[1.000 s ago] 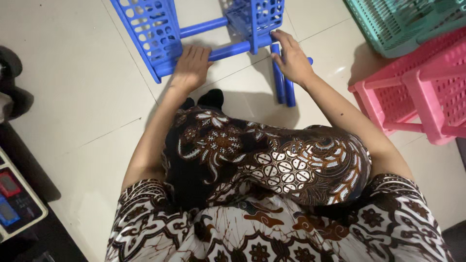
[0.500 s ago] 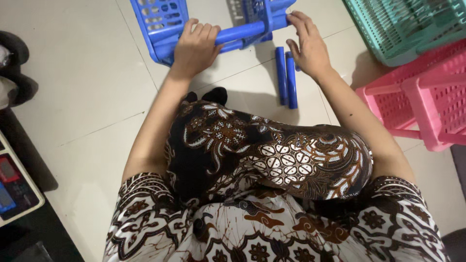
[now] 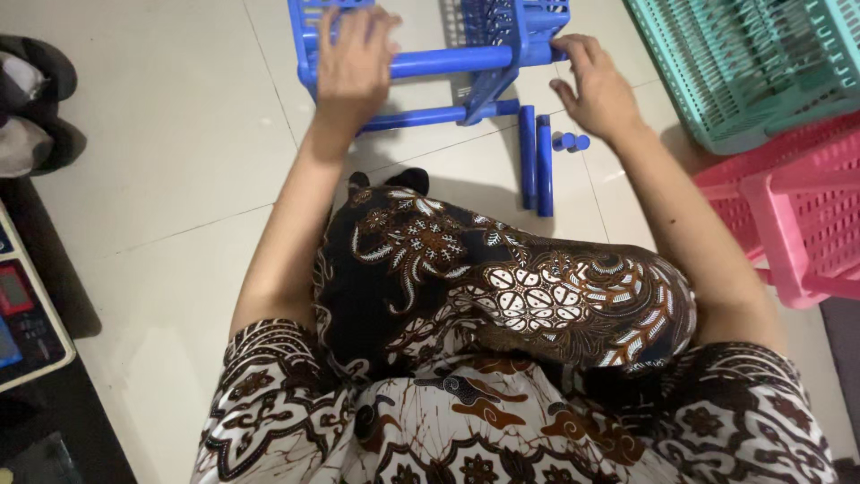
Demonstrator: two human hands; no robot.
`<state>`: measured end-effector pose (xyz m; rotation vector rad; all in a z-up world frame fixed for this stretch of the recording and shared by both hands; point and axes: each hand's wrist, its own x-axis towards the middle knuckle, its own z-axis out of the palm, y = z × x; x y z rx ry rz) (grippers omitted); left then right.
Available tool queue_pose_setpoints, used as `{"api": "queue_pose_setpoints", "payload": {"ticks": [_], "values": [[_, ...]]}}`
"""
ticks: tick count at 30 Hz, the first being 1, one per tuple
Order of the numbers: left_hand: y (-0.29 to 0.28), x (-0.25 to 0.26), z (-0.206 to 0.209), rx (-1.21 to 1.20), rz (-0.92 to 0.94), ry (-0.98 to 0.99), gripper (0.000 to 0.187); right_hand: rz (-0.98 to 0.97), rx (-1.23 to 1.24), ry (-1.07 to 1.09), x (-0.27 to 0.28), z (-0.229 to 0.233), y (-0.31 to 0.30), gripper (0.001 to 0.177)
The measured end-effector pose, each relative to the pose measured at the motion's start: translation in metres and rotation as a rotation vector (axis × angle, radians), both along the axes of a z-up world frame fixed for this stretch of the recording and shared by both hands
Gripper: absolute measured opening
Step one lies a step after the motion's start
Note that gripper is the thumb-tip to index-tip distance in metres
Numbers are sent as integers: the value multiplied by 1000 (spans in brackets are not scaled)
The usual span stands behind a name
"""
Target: The person assembles a blue plastic basket by inserting cylindrical rods into the basket frame. They repeatedly insert and remove the rods, adjusting their positions while sitting on the floor.
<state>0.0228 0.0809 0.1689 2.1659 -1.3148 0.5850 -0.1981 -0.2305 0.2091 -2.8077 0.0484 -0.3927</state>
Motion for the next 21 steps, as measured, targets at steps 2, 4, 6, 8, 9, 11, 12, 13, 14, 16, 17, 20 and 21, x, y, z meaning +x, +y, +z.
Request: {"api": "queue_pose_setpoints", "payload": {"ticks": [2,4,6,8,9,11,12,13,14,16,17,20,21], "values": [[3,12,7,-7,95,156,43,55,-182,-71,8,11,-5,41],[0,17,13,182,122,161,80,97,-156,-95,20,22,-2,33],[-1,18,17,359,144,136,107,168,-145,-69,39,31,10,31],[1,17,20,527,162,89,123,264,-147,13,60,37,27,35],[4,18,21,480,163,59,124,302,-133,60,67,35,40,36],[10,23,20,391,167,2,124,383,-130,99,85,26,65,44],[15,27,17,334,141,48,107,425,-141,92,94,21,76,51],[20,34,14,278,116,93,90,470,-150,83,104,15,87,58],[25,40,8,222,92,138,73,474,-162,78,115,8,98,57],[19,54,-6,66,171,312,56,482,-188,58,141,1,115,58],[13,62,-14,-15,211,395,48,442,-149,208,157,-1,122,54],[-5,85,-42,-266,415,546,47,318,13,592,191,2,137,45],[-8,89,-51,-299,381,460,48,278,104,679,196,4,138,39]]}}
